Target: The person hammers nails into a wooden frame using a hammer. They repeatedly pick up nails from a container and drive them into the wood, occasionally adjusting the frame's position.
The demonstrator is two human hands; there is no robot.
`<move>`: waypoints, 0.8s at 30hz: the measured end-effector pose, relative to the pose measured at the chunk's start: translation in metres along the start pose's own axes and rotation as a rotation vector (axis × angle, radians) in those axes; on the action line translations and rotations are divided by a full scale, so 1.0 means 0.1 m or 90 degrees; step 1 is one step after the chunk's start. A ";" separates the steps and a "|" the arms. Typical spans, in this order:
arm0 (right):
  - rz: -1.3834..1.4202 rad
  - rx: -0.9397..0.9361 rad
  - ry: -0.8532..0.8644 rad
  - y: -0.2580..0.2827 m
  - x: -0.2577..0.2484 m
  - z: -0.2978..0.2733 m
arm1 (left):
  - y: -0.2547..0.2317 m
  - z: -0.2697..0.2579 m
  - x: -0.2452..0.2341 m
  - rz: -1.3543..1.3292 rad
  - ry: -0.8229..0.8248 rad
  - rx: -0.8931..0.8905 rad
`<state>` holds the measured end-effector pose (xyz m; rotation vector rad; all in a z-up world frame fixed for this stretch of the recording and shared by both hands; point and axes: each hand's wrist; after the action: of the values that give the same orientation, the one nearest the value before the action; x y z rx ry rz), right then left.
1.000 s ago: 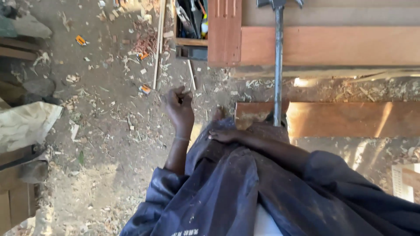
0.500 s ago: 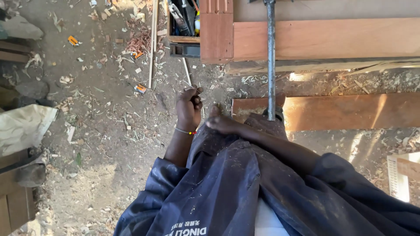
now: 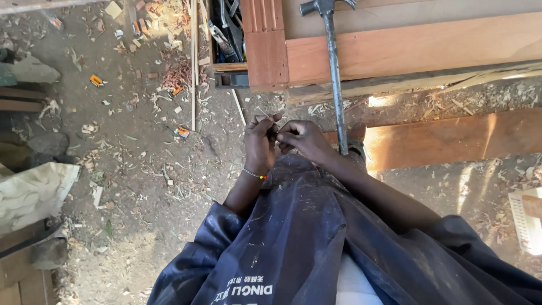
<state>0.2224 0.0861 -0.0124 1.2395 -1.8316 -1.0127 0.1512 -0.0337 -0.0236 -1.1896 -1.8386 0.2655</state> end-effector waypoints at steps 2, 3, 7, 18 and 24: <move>-0.058 -0.041 0.013 0.07 0.01 -0.04 | -0.09 -0.01 0.04 -0.017 0.062 -0.036; -0.056 -0.044 0.008 0.14 0.04 -0.09 | -0.11 -0.05 0.06 -0.015 0.067 -0.037; -0.103 -0.059 -0.026 0.34 0.12 -0.17 | -0.23 -0.18 0.17 0.019 0.102 0.013; -0.474 -0.202 -0.032 0.64 -0.05 -0.38 | -0.43 -0.24 0.19 0.150 0.076 0.233; -0.639 -0.233 -0.079 0.74 -0.25 -0.42 | -0.51 -0.22 0.17 0.238 0.291 0.177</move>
<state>0.2366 0.1183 0.0694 1.9062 -0.9477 -1.8708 0.1341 -0.0523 0.0291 -1.2659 -1.1410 0.4059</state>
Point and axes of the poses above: each hand's wrist, its own z-axis towards the middle knuckle, its own x-axis out of the palm, y = z × x, and after that the axes turned 7 degrees about -z, right-handed
